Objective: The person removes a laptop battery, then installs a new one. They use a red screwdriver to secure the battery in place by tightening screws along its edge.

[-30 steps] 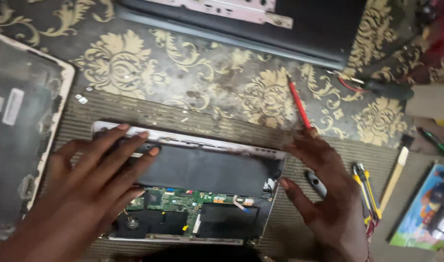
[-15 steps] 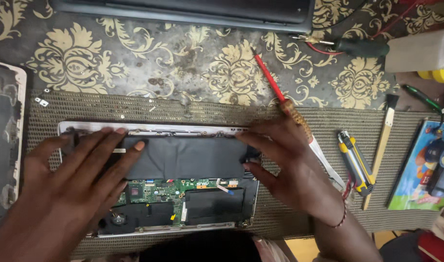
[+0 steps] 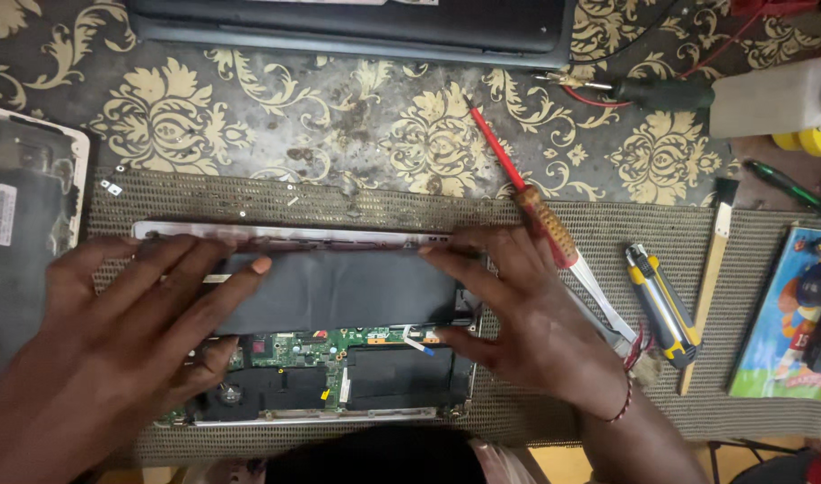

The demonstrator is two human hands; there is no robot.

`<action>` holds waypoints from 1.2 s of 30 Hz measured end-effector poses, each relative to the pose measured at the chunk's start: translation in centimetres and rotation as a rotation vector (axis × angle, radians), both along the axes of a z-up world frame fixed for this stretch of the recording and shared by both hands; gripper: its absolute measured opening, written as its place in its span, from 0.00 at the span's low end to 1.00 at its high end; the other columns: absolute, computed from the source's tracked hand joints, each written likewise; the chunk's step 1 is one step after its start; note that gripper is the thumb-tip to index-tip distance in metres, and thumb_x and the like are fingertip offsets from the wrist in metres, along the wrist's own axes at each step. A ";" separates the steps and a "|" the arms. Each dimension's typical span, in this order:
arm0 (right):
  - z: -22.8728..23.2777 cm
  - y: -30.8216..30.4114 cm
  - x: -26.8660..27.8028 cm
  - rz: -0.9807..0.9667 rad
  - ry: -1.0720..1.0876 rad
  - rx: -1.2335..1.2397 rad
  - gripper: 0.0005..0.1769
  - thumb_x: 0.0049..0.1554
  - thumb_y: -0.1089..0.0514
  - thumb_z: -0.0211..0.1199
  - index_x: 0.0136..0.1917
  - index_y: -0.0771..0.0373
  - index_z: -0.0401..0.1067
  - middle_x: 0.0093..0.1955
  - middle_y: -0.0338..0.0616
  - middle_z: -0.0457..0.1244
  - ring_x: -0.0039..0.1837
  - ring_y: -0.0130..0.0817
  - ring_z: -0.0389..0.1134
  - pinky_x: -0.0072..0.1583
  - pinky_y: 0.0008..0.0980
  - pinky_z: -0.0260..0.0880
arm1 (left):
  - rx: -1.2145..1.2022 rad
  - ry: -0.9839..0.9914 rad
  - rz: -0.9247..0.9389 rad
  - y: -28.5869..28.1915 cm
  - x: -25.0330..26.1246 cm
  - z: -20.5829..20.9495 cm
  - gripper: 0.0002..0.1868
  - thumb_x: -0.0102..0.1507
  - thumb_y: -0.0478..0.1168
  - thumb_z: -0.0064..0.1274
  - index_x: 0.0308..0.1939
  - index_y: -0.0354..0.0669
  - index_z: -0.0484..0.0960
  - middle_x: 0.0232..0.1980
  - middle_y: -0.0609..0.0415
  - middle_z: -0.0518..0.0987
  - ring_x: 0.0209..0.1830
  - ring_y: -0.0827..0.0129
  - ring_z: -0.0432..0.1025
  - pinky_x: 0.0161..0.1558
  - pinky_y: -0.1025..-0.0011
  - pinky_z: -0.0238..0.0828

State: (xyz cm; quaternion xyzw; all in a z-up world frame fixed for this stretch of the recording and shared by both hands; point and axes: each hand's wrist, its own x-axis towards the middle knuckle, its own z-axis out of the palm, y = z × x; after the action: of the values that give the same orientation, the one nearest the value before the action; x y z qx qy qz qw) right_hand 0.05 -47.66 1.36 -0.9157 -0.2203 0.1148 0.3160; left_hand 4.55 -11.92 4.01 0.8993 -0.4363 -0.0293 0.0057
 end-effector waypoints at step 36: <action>5.6 0.3 2.9 -0.059 -0.174 0.028 0.32 0.56 0.54 0.76 0.68 0.66 0.69 0.69 0.56 0.57 0.71 0.52 0.61 0.70 0.48 0.65 | -0.203 0.041 0.173 4.3 -0.4 -2.5 0.50 0.56 0.46 0.67 0.81 0.51 0.63 0.68 0.42 0.75 0.55 0.46 0.71 0.59 0.46 0.61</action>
State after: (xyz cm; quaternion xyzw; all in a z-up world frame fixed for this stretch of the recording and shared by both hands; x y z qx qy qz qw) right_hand 2.92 -47.37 7.00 -0.9237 -0.2214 0.0226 0.3117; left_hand 4.18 -7.66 1.52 0.9275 -0.3578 -0.0026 0.1081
